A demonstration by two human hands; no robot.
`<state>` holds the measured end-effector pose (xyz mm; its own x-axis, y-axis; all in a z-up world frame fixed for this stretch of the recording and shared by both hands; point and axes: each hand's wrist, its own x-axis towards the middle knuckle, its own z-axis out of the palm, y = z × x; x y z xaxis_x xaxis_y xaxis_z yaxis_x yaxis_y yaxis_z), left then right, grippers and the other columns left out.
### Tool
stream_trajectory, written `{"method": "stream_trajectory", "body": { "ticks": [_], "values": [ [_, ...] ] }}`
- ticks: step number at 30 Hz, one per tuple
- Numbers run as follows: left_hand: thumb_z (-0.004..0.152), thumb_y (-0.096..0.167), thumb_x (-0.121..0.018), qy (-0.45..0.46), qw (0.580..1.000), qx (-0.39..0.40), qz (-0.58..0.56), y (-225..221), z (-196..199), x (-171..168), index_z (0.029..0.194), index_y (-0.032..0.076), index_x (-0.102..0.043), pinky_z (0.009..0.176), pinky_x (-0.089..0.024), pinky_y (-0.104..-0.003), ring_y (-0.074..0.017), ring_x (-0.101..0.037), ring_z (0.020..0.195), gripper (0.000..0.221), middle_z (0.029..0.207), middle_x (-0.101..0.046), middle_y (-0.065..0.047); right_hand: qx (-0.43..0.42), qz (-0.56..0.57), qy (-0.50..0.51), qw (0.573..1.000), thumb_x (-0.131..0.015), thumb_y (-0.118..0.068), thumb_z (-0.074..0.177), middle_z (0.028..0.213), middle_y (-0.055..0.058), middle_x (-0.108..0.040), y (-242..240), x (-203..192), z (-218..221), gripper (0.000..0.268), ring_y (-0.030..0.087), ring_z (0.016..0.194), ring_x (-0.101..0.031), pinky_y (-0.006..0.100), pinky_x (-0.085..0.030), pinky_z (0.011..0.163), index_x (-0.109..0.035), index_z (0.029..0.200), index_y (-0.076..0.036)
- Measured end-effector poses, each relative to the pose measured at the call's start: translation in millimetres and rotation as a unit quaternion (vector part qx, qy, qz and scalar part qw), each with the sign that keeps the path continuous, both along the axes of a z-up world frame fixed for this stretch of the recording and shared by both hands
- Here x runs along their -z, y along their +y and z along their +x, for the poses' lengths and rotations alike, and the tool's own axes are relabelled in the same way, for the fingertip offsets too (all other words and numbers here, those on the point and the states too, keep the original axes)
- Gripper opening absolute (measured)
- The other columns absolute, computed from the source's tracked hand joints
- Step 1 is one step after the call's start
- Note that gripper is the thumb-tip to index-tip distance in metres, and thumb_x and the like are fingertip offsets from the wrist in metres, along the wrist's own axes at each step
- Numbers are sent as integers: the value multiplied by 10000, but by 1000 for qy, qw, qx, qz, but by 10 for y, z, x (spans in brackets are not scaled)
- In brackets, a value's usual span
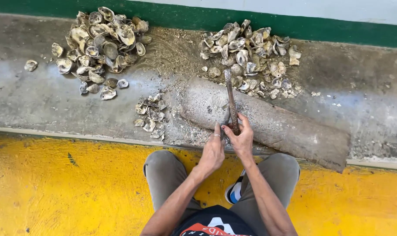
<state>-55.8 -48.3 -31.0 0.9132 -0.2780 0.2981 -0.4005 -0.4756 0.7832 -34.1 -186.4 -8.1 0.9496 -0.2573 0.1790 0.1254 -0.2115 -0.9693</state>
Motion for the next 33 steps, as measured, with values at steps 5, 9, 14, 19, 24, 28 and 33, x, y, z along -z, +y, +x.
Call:
{"method": "stream_trajectory", "body": {
  "ticks": [5, 9, 14, 19, 24, 28, 33],
  "values": [
    [1049, 31, -458, 120, 982, 19, -143, 2, -5, -326, 1630, -3, -95, 759, -567, -416, -317, -626, 880, 685, 1043, -600, -268, 14, -28, 59, 998, -814, -125, 829, 958, 124, -783, 68, -147, 113, 650, 158, 796, -739, 306, -603, 695, -517, 1393, 2],
    [1083, 39, -435, 349, 861, 39, -368, 52, -37, -328, 1656, 69, -126, 672, -541, -286, -107, -588, 729, 652, 886, -611, -57, -23, -86, 125, 988, -797, -110, 812, 916, 106, -755, 103, -204, 228, 644, 165, 679, -726, 327, -615, 603, -507, 1384, -46],
    [1030, 105, -502, 332, 894, 30, -298, 18, -89, -160, 1644, 74, -113, 600, -527, -270, -111, -597, 686, 728, 848, -635, -50, -50, -102, 107, 988, -791, -89, 824, 925, 104, -754, 63, -156, 189, 633, 165, 670, -715, 334, -597, 584, -501, 1384, -28],
    [1029, 173, -671, 250, 949, 61, -185, 51, 15, -164, 1682, 52, -272, 630, -502, -307, -160, -535, 736, 774, 930, -612, -112, -34, 43, 33, 998, -733, 3, 845, 1021, 108, -755, -159, -92, 126, 609, 149, 868, -749, 301, -631, 753, -478, 1398, 10],
    [895, 170, -771, 198, 915, -60, -346, -11, 478, 50, 1560, 60, -356, 795, -656, -360, -216, -661, 966, 791, 1269, -546, -133, -22, 236, 27, 971, -640, 70, 922, 1005, 130, -719, -310, -334, -34, 528, 154, 868, -701, 283, -576, 758, -455, 1415, 36],
    [833, 131, -782, 169, 922, 1, -347, -70, 705, -379, 1563, 103, -285, 913, -631, -335, -183, -634, 1104, 884, 1415, -505, -116, -51, 336, 4, 940, -632, 50, 942, 1038, 132, -707, -246, -519, -223, 519, 152, 888, -699, 280, -592, 782, -424, 1417, 37],
    [970, 132, -760, 197, 855, 126, -463, -120, 815, -294, 1499, 82, -568, 1016, -546, -322, -141, -648, 1146, 565, 1342, -672, -103, -58, 365, -13, 929, -677, 24, 912, 1113, 131, -690, -137, -662, -335, 584, 155, 918, -701, 277, -591, 823, -398, 1425, 38]
  ]
}}
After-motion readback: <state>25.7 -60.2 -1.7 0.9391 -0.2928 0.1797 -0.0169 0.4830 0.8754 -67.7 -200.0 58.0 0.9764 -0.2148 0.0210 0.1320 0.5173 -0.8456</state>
